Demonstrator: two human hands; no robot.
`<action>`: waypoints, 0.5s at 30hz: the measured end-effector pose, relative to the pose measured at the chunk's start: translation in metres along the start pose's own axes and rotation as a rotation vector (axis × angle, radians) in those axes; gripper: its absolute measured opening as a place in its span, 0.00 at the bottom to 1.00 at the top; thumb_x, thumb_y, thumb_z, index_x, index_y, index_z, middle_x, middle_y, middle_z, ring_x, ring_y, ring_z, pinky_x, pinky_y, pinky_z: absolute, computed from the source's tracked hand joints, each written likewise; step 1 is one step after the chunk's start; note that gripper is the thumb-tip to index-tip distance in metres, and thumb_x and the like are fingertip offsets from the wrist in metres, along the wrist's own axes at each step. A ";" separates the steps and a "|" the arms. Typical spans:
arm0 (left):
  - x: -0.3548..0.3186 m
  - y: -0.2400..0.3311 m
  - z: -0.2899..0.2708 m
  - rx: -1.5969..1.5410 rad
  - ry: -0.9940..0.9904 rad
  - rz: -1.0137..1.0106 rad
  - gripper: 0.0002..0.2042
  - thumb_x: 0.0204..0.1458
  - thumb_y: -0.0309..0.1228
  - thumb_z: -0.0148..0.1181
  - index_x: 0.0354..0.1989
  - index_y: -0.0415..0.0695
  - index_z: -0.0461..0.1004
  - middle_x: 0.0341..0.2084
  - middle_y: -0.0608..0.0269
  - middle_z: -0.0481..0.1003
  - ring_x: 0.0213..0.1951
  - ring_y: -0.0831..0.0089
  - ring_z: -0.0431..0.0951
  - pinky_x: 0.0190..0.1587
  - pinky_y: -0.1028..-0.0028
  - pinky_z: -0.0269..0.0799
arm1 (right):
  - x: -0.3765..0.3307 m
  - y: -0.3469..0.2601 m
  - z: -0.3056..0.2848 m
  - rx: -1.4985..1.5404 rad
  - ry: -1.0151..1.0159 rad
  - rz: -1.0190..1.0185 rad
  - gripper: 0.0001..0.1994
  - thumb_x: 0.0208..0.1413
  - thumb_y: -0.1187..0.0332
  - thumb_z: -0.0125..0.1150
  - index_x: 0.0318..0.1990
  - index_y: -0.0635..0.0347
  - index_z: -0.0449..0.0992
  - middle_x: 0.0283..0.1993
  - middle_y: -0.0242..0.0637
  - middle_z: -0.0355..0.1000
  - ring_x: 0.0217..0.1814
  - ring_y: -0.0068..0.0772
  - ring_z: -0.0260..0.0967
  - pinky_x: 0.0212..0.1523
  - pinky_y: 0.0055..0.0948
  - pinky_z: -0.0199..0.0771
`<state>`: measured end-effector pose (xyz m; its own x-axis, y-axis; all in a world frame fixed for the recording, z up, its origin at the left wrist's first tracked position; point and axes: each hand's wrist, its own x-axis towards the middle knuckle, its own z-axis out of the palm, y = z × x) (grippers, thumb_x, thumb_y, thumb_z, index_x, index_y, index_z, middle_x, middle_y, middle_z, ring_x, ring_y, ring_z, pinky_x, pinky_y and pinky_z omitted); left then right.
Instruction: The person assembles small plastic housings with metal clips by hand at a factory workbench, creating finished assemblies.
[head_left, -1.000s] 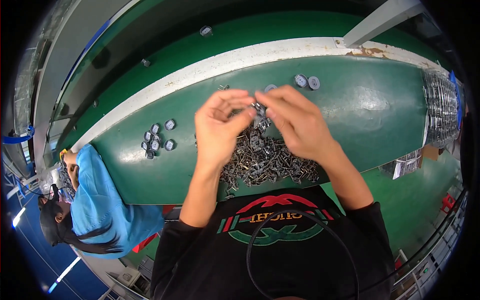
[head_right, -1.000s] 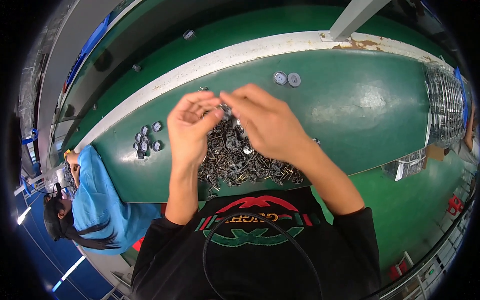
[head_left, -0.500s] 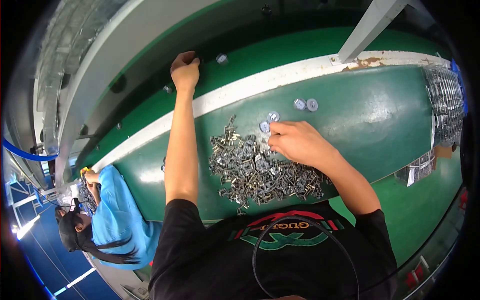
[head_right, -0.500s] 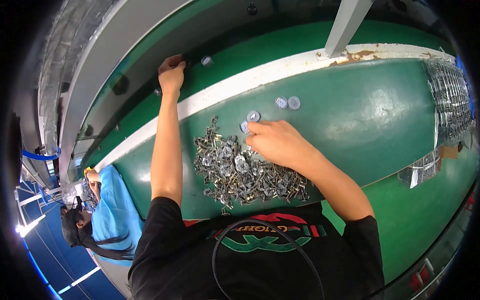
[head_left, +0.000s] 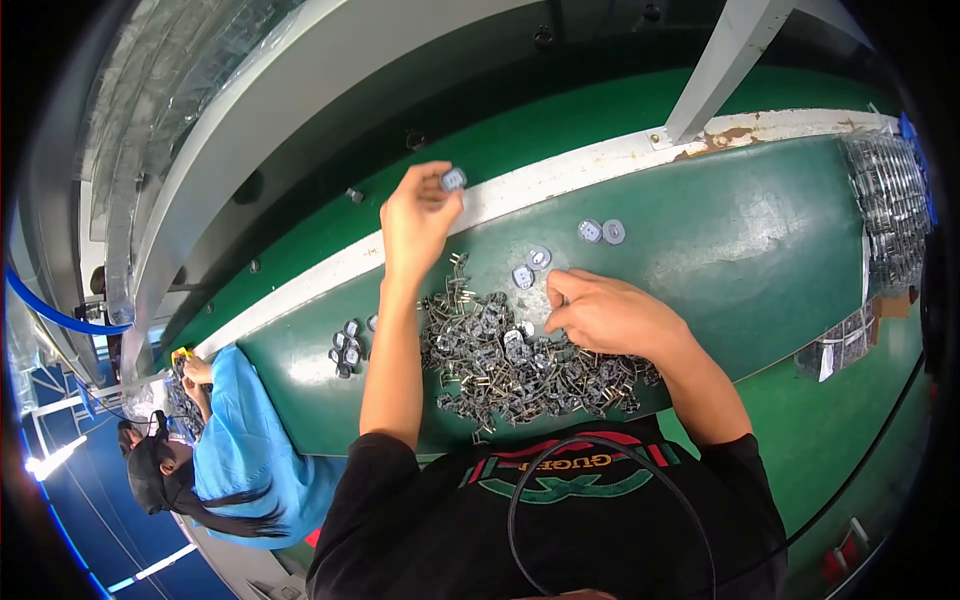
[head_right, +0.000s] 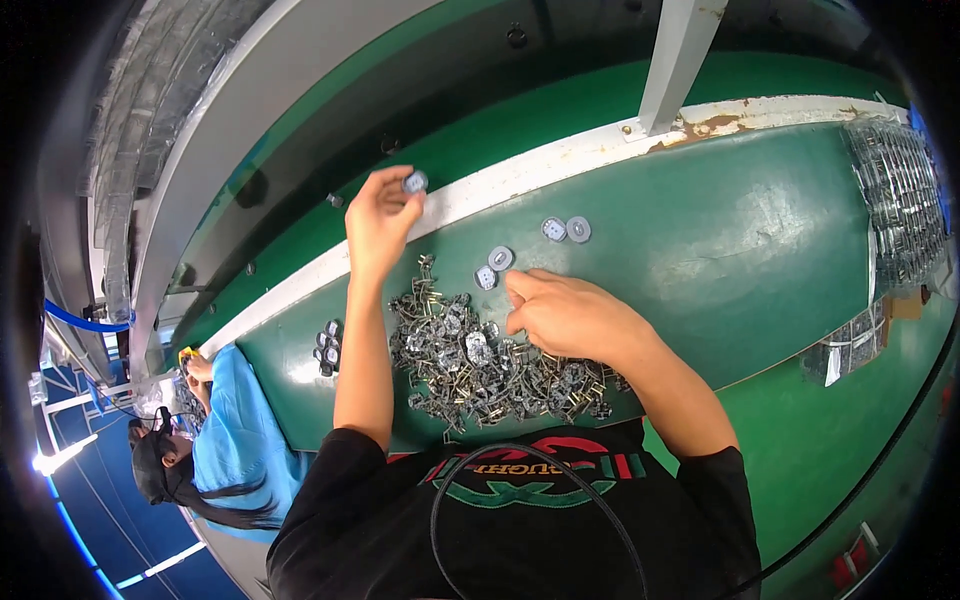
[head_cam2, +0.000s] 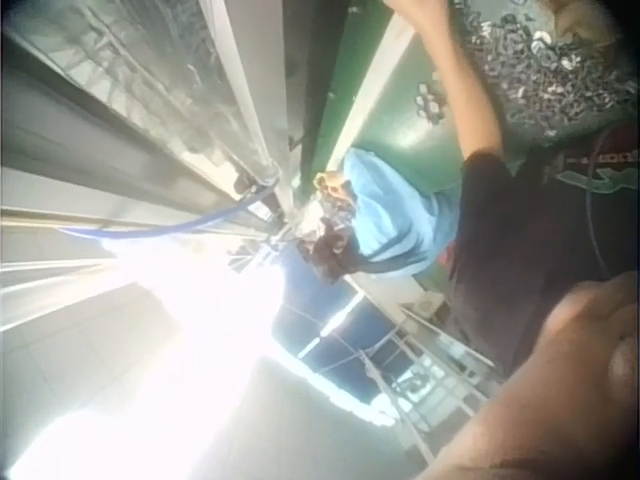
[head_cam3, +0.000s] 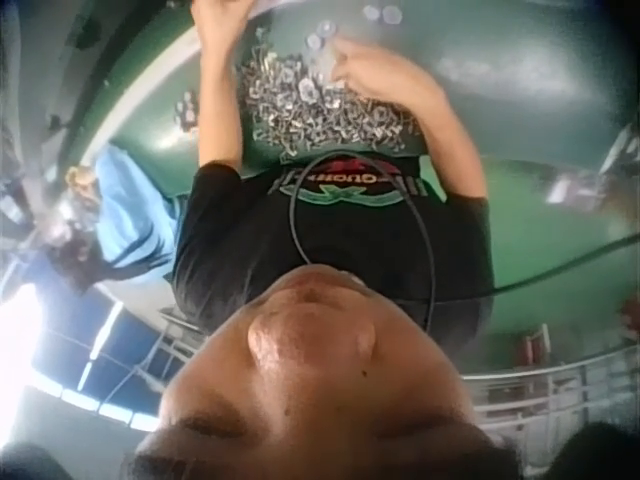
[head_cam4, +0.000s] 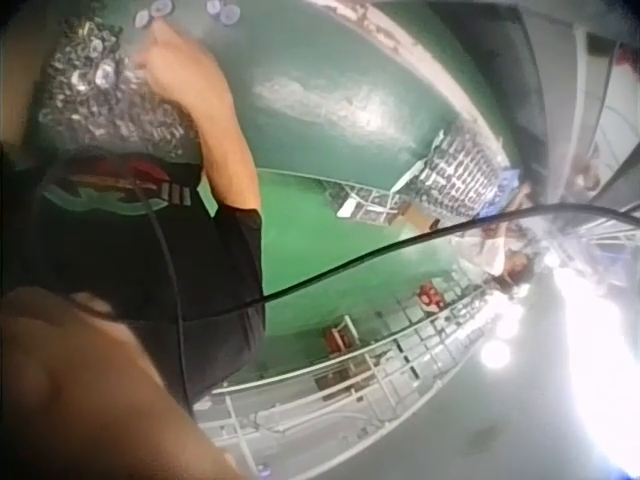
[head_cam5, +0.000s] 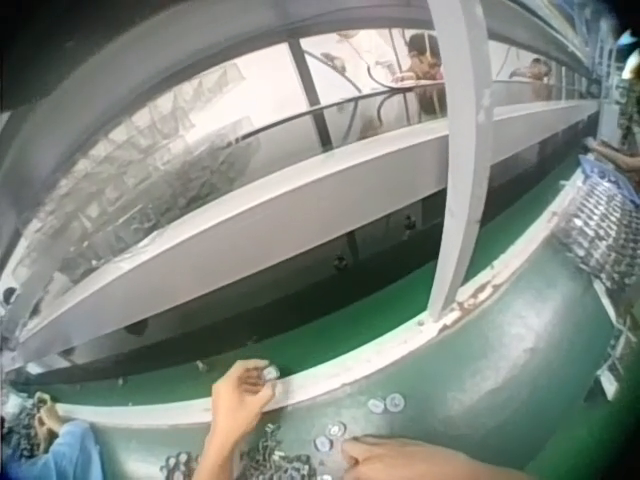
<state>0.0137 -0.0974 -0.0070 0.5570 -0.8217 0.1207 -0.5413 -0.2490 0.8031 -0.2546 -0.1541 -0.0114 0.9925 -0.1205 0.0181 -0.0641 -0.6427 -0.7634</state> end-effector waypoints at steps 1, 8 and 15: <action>-0.017 0.000 -0.005 -0.167 -0.013 -0.005 0.17 0.48 0.22 0.67 0.48 0.36 0.76 0.36 0.57 0.80 0.31 0.76 0.79 0.37 0.77 0.76 | 0.001 -0.002 -0.003 -0.090 0.005 0.008 0.10 0.48 0.77 0.62 0.38 0.56 0.81 0.40 0.37 0.69 0.44 0.42 0.72 0.44 0.37 0.74; -0.114 0.030 -0.010 -0.667 -0.123 -0.164 0.21 0.47 0.12 0.66 0.52 0.33 0.75 0.41 0.58 0.77 0.37 0.79 0.77 0.41 0.80 0.76 | 0.018 -0.017 -0.008 0.141 0.427 -0.105 0.07 0.48 0.78 0.68 0.36 0.62 0.82 0.34 0.37 0.75 0.34 0.37 0.74 0.34 0.31 0.74; -0.139 0.042 0.001 -0.663 -0.110 -0.061 0.22 0.45 0.13 0.68 0.52 0.36 0.77 0.38 0.62 0.74 0.38 0.78 0.79 0.42 0.80 0.79 | 0.033 -0.041 0.001 -0.009 0.678 -0.176 0.07 0.45 0.78 0.69 0.33 0.63 0.79 0.33 0.36 0.73 0.34 0.36 0.74 0.31 0.32 0.74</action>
<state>-0.0872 0.0056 0.0096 0.4876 -0.8725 0.0321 0.0099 0.0423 0.9991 -0.2189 -0.1309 0.0201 0.7049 -0.4577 0.5419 0.0877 -0.7018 -0.7069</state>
